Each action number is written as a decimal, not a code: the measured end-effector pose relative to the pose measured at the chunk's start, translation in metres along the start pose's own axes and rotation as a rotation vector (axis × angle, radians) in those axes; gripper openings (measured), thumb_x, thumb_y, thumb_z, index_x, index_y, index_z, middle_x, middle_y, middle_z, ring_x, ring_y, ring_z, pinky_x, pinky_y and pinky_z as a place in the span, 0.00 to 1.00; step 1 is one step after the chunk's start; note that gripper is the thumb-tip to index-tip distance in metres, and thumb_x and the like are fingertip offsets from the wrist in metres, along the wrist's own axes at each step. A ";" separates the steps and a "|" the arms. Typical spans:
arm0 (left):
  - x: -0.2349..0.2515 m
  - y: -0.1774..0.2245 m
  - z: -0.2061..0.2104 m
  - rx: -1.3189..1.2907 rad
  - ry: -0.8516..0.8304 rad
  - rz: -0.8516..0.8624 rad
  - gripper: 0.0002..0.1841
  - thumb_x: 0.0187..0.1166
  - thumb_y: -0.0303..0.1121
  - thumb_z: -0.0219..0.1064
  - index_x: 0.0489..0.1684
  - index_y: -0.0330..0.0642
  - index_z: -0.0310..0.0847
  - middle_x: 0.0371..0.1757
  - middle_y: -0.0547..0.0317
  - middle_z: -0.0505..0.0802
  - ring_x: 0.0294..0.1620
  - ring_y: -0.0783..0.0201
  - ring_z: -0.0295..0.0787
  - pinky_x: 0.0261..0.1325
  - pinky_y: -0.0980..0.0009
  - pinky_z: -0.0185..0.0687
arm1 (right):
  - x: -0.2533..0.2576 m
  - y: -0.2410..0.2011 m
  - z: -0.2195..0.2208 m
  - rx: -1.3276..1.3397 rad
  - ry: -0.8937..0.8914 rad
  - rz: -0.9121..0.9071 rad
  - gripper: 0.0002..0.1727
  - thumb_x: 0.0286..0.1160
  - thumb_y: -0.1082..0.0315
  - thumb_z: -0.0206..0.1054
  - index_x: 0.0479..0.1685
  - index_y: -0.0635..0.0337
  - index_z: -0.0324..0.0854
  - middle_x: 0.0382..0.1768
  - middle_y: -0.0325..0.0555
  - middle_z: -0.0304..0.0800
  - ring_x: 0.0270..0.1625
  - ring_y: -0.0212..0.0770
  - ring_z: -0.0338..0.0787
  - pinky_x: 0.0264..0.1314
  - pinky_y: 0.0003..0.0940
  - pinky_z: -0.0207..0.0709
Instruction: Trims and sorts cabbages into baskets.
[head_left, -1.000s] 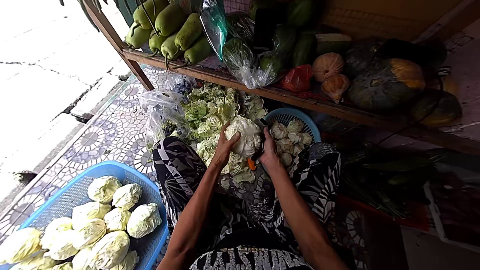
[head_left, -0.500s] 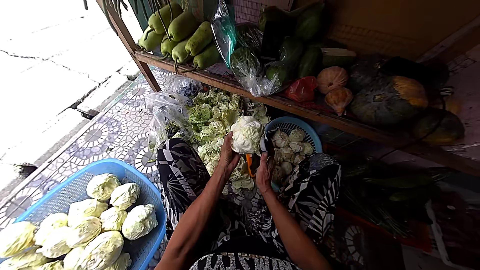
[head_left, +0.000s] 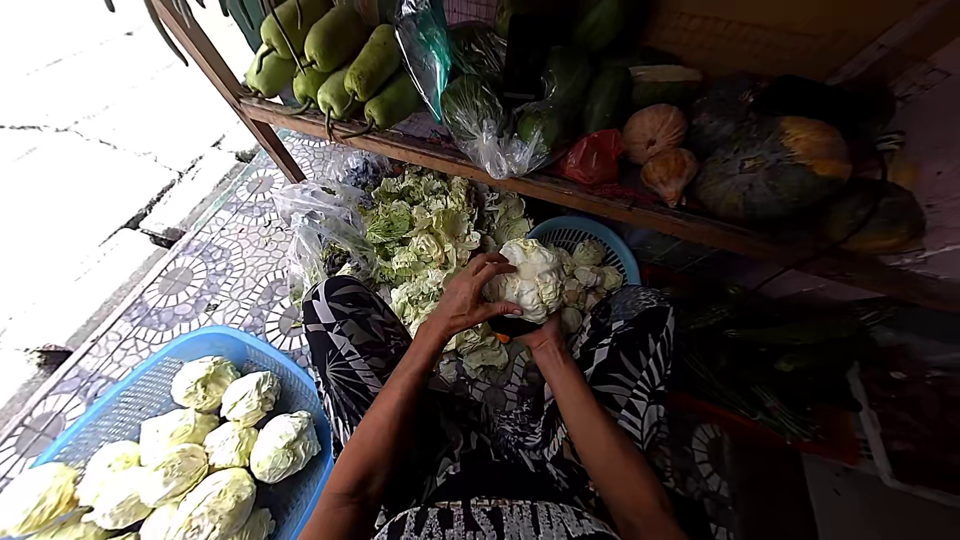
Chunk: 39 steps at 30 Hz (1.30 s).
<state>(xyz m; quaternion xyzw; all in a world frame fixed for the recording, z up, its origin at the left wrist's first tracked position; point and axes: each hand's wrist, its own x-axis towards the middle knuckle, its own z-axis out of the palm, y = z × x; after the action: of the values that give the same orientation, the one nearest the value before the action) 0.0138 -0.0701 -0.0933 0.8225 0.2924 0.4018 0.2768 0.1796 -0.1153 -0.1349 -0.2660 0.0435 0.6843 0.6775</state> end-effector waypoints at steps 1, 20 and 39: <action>0.001 0.001 0.000 0.018 -0.005 -0.007 0.30 0.63 0.48 0.83 0.58 0.35 0.88 0.64 0.42 0.88 0.66 0.48 0.85 0.67 0.52 0.82 | -0.002 -0.003 0.002 -0.033 0.008 0.001 0.37 0.89 0.37 0.26 0.59 0.52 0.76 0.43 0.48 0.90 0.47 0.44 0.91 0.49 0.45 0.87; 0.015 -0.019 -0.007 0.027 0.527 -0.397 0.17 0.85 0.30 0.64 0.62 0.24 0.78 0.52 0.38 0.90 0.46 0.56 0.93 0.50 0.63 0.91 | 0.008 -0.012 0.024 -0.181 -0.011 0.087 0.39 0.89 0.35 0.26 0.64 0.52 0.76 0.47 0.50 0.91 0.51 0.46 0.92 0.52 0.48 0.87; 0.005 -0.031 0.018 -1.073 0.464 -0.859 0.23 0.93 0.51 0.45 0.70 0.46 0.73 0.53 0.56 0.90 0.52 0.64 0.89 0.55 0.63 0.86 | 0.009 -0.053 0.046 -0.661 0.154 -0.580 0.31 0.95 0.46 0.37 0.79 0.59 0.69 0.71 0.50 0.80 0.73 0.39 0.81 0.76 0.43 0.76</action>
<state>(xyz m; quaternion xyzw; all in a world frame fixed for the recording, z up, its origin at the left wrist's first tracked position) 0.0229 -0.0496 -0.1212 0.2792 0.4035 0.5098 0.7066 0.2164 -0.0833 -0.0831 -0.5197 -0.2035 0.4213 0.7148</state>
